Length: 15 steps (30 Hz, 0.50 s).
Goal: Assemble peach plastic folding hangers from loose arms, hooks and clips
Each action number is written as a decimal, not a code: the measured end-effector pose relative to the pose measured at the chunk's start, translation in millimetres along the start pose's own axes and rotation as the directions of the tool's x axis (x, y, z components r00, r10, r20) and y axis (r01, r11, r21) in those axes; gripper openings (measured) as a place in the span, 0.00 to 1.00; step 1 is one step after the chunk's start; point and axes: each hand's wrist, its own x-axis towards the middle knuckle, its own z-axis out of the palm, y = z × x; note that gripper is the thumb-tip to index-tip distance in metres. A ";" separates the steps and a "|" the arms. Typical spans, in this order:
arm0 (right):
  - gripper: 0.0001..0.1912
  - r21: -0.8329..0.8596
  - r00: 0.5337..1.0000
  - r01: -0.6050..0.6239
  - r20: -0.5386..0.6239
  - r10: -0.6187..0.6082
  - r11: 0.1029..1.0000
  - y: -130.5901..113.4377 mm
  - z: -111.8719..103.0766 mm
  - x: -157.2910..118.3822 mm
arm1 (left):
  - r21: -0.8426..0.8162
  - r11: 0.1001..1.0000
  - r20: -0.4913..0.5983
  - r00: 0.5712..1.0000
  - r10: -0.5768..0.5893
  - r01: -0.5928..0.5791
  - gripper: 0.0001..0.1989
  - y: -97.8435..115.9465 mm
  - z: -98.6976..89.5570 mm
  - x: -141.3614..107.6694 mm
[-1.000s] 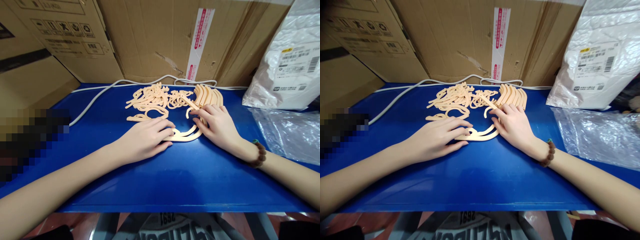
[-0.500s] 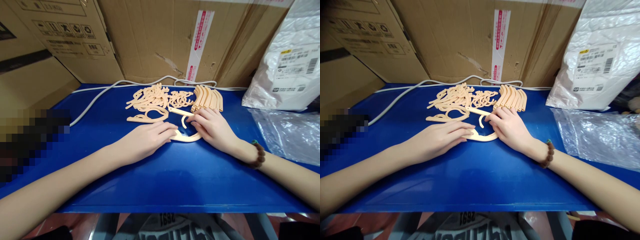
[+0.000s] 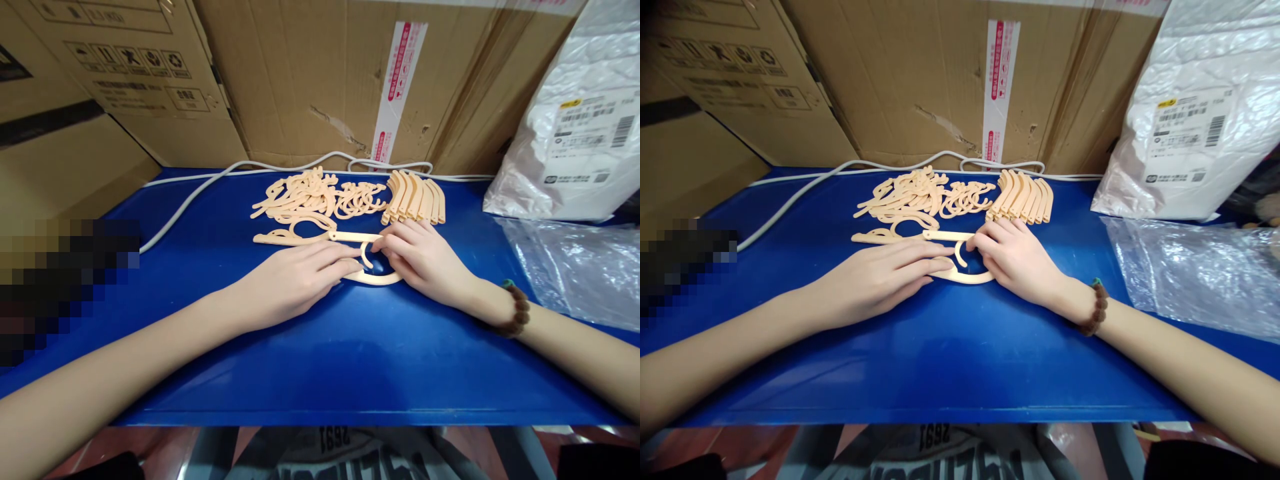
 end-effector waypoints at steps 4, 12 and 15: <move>0.11 0.010 1.000 0.020 0.008 -0.020 1.000 -0.4 -1.8 -0.4 | 0.045 0.999 -0.050 0.999 0.020 -0.018 0.12 1.7 -2.4 1.9; 0.11 0.047 0.999 0.040 0.026 -0.041 0.998 -2.2 -3.4 -1.0 | 0.072 0.997 -0.018 1.000 0.015 -0.014 0.09 5.2 -2.8 -1.2; 0.11 0.061 0.998 0.045 0.031 -0.047 0.997 -3.3 -4.7 -0.6 | 0.055 0.998 0.009 1.000 -0.012 0.012 0.10 5.0 -0.9 -3.0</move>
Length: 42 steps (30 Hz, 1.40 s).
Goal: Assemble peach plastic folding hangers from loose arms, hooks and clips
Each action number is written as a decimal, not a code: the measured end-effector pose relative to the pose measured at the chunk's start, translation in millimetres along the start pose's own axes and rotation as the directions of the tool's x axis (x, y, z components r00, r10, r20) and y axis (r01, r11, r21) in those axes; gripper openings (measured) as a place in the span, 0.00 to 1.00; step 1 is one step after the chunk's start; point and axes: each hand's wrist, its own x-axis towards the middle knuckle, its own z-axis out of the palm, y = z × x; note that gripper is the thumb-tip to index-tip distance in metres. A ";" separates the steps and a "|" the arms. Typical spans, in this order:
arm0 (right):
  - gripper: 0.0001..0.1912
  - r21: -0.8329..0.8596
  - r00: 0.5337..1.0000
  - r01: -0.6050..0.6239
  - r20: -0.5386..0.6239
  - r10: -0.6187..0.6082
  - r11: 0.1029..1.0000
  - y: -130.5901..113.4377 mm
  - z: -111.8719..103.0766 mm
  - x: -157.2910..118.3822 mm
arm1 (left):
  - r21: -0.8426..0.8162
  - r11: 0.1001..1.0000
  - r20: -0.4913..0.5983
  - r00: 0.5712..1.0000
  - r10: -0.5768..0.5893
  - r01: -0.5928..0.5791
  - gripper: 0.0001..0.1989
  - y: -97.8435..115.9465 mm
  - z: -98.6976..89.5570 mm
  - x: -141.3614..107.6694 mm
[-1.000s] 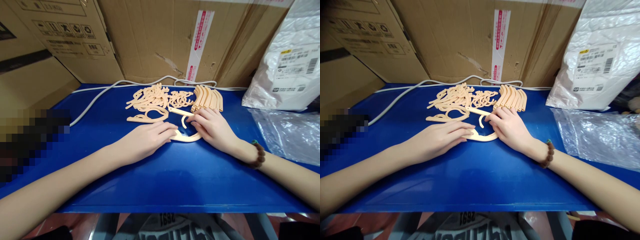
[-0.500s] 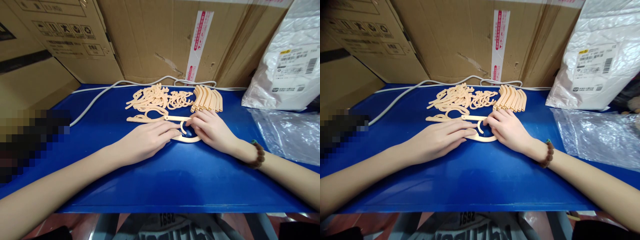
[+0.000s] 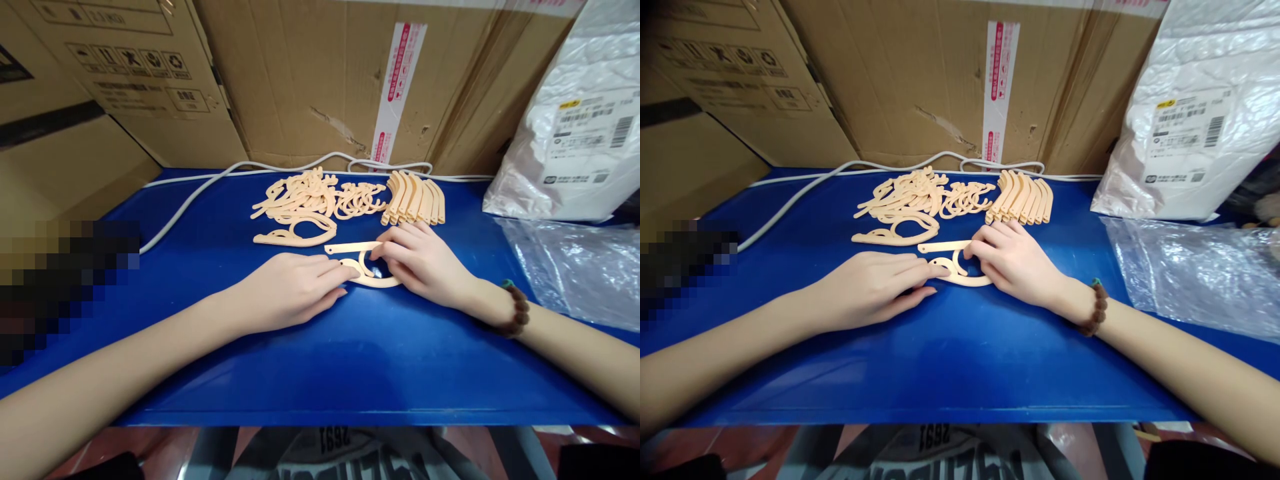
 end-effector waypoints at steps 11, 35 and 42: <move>0.12 0.047 1.000 0.016 0.015 -0.017 0.999 -1.6 -2.6 1.1 | -0.015 1.000 0.033 0.999 -0.004 0.004 0.09 2.0 -2.6 0.8; 0.11 0.175 0.997 0.048 0.044 -0.056 0.983 -3.6 -2.8 0.2 | -0.008 1.000 0.050 0.998 0.022 -0.021 0.08 2.6 -0.9 -0.5; 0.15 0.200 0.996 0.057 0.052 -0.069 0.978 -4.6 -5.8 0.5 | -0.049 0.999 0.065 0.998 0.011 -0.008 0.11 2.8 1.3 -0.3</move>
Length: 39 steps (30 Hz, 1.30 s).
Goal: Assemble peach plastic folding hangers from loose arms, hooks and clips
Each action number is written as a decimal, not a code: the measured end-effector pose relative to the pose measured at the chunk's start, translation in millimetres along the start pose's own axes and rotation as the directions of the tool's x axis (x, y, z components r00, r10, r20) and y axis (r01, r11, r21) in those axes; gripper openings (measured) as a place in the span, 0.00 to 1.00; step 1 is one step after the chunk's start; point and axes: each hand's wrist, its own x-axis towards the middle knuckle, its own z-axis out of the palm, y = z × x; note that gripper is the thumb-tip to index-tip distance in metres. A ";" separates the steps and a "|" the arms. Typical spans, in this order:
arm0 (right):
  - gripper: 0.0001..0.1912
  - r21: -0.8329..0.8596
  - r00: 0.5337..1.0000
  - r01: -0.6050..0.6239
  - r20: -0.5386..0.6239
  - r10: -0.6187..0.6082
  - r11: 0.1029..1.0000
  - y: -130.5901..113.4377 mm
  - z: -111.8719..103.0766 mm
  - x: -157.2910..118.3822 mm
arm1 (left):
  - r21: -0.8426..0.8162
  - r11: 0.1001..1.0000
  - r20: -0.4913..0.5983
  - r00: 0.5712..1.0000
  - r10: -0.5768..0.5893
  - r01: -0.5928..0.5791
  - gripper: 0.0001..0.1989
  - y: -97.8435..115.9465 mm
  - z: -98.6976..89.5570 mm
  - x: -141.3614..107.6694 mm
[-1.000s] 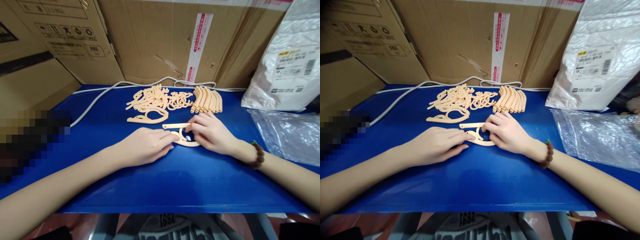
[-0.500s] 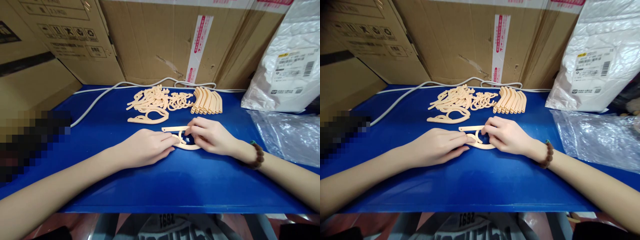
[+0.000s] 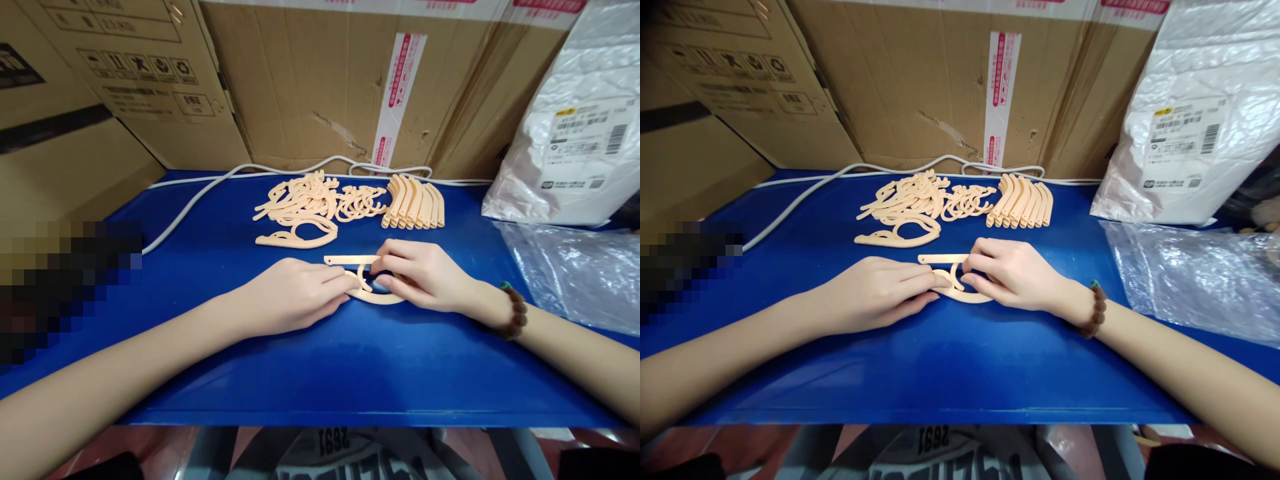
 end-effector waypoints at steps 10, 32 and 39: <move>0.32 -0.093 0.991 0.130 -0.031 -0.133 0.987 1.2 -1.4 -5.1 | -0.017 1.000 -0.030 0.999 0.009 -0.010 0.09 0.3 0.5 -0.6; 0.11 -0.446 0.938 0.293 -0.038 -0.345 0.845 -30.6 1.6 3.4 | -0.296 0.899 0.126 0.946 -0.297 0.322 0.07 8.3 -8.0 4.8; 0.19 -0.369 0.977 0.106 -0.132 -0.165 0.923 -24.1 5.6 4.3 | -0.350 0.871 0.113 0.938 -0.327 0.346 0.09 -0.4 -3.2 3.5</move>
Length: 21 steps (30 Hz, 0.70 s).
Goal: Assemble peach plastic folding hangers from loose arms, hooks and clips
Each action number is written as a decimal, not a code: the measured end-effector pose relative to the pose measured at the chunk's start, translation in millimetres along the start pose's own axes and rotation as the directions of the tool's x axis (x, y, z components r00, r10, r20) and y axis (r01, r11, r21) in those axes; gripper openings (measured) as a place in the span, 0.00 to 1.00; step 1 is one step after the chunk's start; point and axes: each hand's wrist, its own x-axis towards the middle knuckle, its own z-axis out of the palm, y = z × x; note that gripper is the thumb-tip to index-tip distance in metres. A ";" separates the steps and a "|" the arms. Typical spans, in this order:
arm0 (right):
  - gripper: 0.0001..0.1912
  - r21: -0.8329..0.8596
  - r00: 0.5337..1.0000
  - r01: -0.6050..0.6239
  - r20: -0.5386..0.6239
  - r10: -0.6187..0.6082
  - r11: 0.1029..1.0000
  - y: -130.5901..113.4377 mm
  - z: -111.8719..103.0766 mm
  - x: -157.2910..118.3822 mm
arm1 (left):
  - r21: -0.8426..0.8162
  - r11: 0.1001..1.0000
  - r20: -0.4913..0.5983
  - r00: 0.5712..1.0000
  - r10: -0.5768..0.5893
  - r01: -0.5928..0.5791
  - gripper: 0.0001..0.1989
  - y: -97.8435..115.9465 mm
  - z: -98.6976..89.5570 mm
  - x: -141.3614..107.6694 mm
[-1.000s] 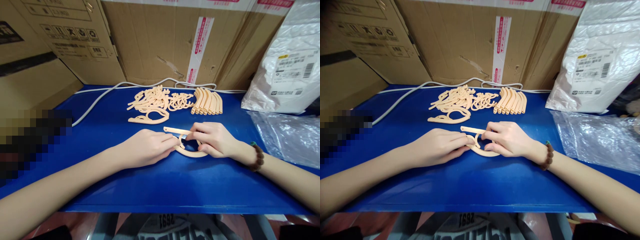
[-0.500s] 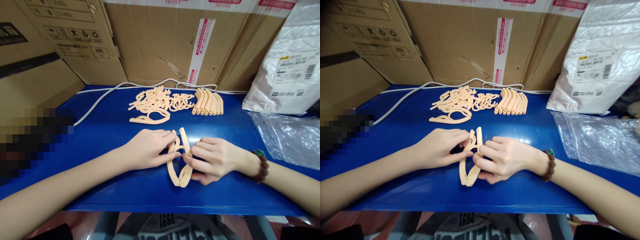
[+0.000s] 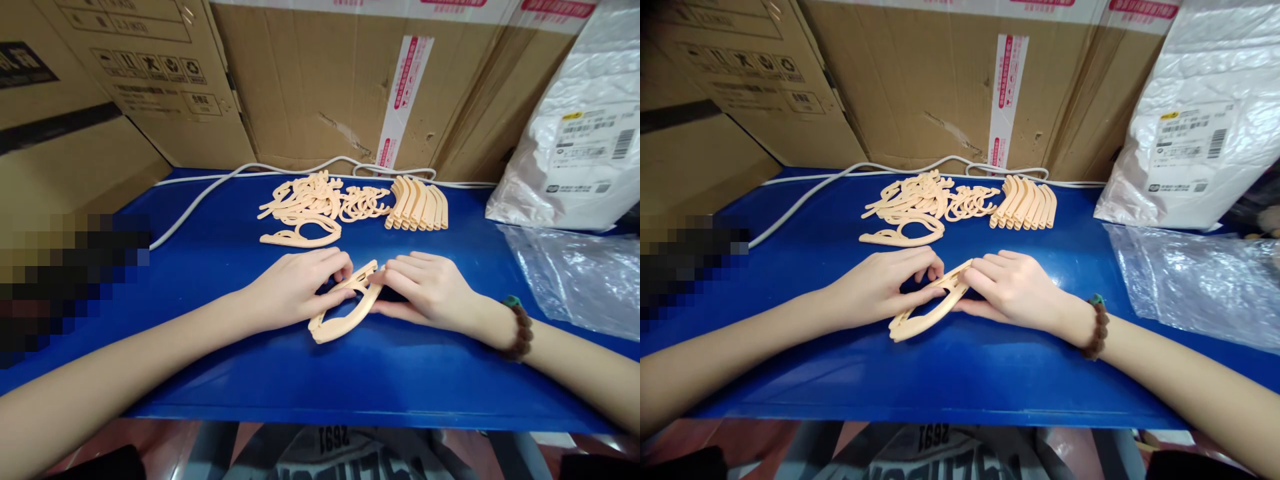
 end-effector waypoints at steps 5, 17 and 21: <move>0.20 -0.054 0.990 0.131 -0.039 -0.133 0.990 -2.5 -1.0 -0.6 | 0.014 1.000 -0.054 0.998 0.023 -0.022 0.09 -6.9 2.5 0.7; 0.13 -0.031 0.991 0.135 0.005 -0.135 0.990 -3.7 0.4 0.5 | 0.160 0.981 -0.187 0.973 0.137 -0.107 0.09 -17.2 5.7 1.3; 0.12 -0.036 0.993 0.115 0.012 -0.115 0.993 -2.9 0.8 0.8 | 0.163 0.981 -0.205 0.969 0.135 -0.102 0.10 -13.7 3.3 1.1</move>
